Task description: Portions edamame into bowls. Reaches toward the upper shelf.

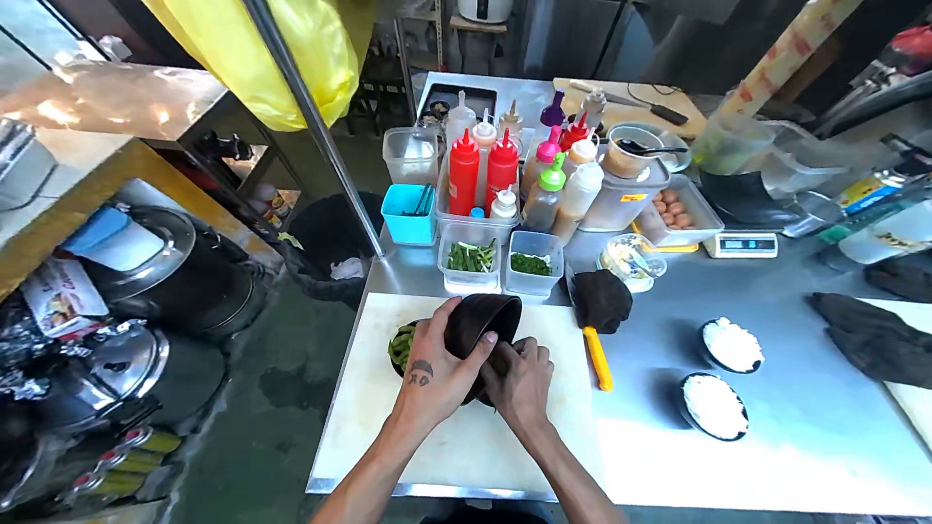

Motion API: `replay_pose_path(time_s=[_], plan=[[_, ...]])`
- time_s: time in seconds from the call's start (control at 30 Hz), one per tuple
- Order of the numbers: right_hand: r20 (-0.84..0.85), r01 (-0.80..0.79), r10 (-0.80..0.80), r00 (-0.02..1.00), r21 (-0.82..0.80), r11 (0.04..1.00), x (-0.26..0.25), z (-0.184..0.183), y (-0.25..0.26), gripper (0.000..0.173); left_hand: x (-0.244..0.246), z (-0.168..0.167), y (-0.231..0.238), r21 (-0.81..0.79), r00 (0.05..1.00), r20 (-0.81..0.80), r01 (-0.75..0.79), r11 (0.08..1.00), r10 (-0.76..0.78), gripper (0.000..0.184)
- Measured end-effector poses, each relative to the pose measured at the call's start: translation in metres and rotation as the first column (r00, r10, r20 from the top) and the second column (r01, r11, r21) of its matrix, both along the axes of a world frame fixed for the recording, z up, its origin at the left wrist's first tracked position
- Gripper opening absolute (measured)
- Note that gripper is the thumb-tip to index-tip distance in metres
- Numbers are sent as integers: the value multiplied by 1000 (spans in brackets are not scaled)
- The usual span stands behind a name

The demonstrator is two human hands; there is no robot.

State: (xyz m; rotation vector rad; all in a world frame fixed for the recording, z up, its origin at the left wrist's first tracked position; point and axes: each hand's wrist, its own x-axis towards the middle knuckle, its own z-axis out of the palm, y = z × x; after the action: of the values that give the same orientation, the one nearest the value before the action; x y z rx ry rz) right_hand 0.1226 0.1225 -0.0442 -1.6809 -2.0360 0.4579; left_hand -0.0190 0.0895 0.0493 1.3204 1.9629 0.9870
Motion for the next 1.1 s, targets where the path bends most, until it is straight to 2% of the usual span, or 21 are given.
replay_pose_path(time_s=[0.2,0.3,0.4,0.47,0.53,0.6,0.7,0.8,0.87,0.97,1.03,1.1], plan=[[36,-76,77,996,-29,997,20,-1,-2,29,-14,6,1,35,998,-60,-4,999,6,74],[33,-118,119,992,-44,992,27,-3,-1,28,-29,15,1,37,999,-35,-29,999,30,73],[-27,-163,162,986,-50,985,36,0,4,33,-51,28,-3,108,997,52,-69,992,64,63],[-153,-194,186,971,-36,980,47,8,10,32,-69,39,-10,165,982,151,-134,977,110,57],[-276,-204,180,944,-60,977,66,19,21,31,-91,47,-22,188,940,292,-235,954,174,53],[-321,-181,159,933,-39,983,83,24,29,32,-113,53,-36,201,880,413,-341,918,236,50],[-238,-197,202,950,46,979,82,15,26,34,-143,51,-65,223,807,524,-439,871,272,46],[-117,-282,275,954,-49,958,62,6,19,30,-165,40,-98,204,751,562,-531,822,346,46],[-129,-301,287,949,-107,948,60,7,22,29,-175,31,-121,185,712,573,-594,783,405,49],[-223,-158,137,965,-82,984,96,25,66,36,-171,21,-146,141,675,574,-640,756,464,46],[-156,67,-72,985,-37,997,128,26,123,44,-166,14,-164,113,644,595,-659,743,481,44],[-24,246,-250,968,-120,962,156,3,181,61,-159,-3,-187,88,629,620,-650,755,469,44]])
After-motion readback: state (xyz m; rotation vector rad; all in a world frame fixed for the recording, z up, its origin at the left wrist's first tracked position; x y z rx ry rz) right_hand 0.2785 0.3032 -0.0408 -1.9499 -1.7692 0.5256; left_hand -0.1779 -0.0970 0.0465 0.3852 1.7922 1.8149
